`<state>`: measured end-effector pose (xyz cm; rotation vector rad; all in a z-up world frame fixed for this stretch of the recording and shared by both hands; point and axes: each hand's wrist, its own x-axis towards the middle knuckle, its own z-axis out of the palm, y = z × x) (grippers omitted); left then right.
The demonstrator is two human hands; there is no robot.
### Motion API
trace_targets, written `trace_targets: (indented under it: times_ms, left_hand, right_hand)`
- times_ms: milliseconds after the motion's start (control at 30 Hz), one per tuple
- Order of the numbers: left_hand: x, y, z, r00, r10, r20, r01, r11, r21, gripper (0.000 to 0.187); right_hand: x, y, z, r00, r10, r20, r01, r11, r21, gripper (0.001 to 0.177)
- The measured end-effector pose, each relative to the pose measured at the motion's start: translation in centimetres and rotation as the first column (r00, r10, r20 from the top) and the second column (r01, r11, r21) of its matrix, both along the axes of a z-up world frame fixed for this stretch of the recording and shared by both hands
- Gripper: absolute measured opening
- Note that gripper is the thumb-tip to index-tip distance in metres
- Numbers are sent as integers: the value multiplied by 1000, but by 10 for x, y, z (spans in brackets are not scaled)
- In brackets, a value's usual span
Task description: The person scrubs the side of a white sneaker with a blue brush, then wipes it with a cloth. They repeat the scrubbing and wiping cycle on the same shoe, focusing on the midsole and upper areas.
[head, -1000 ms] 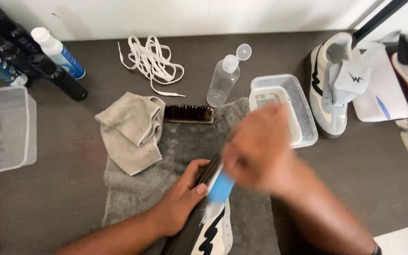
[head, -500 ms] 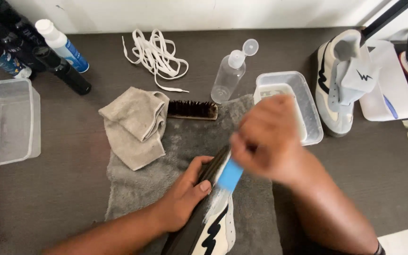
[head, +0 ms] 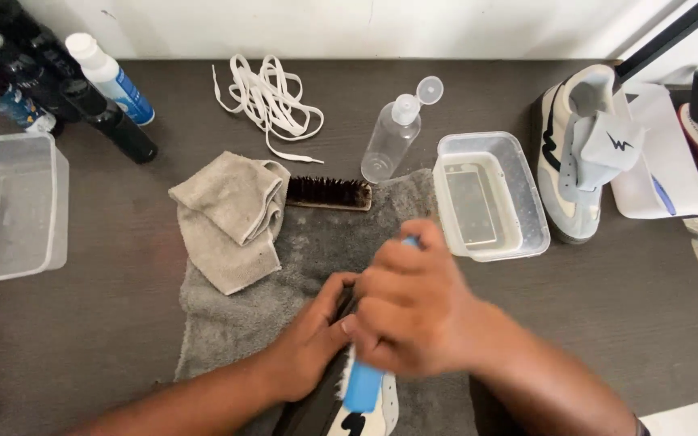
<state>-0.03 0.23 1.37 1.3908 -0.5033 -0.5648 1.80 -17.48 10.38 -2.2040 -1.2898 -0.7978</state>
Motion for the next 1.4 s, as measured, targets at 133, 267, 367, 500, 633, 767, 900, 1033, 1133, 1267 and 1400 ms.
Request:
trace_targets:
  times_ms: [133, 267, 367, 500, 633, 767, 900, 1033, 1133, 1267, 1400]
  left_hand:
    - [-1, 0, -10, 995, -31, -95, 27, 999, -38, 70]
    - [1, -3, -8, 999, -12, -33, 11, 1000, -29, 69]
    - [0, -2, -9, 998, -13, -68, 12, 1000, -20, 71]
    - [0, -2, -8, 994, -8, -112, 11, 999, 32, 73]
    - [0, -3, -2, 999, 21, -44, -20, 1000, 18, 55]
    - [-3, -1, -8, 988, -14, -152, 18, 1000, 26, 69]
    - [-2, -5, -4, 996, 9, -93, -14, 998, -55, 60]
    - [-5, -1, -15, 986, -11, -166, 16, 999, 30, 69]
    - [-3, -3, -13, 989, -4, -146, 5, 1000, 9, 75]
    - [-3, -4, -9, 993, -8, -121, 4, 1000, -26, 68]
    - [-3, -2, -5, 987, -24, -159, 25, 1000, 3, 70]
  right_hand:
    - [23, -29, 5, 978, -206, 16, 206, 978, -18, 31]
    - [8, -8, 5, 997, -75, 23, 74, 997, 7, 24]
    - [23, -23, 1, 998, -38, -40, 39, 999, 38, 27]
    - [30, -25, 0, 984, -178, 7, 176, 978, 110, 30]
    - [16, -10, 9, 998, 29, -51, -27, 999, 42, 30]
    - [36, -31, 1, 993, -23, -119, 41, 987, 152, 32]
    - [8, -7, 6, 994, 51, -93, -43, 996, 80, 30]
    - [41, -32, 6, 985, 134, -113, -108, 971, 211, 33]
    - [35, -34, 2, 983, -87, -165, 115, 979, 168, 36]
    - [35, -27, 0, 984, 108, -141, -86, 985, 153, 28]
    - [46, -49, 2, 979, -118, -167, 140, 981, 132, 36]
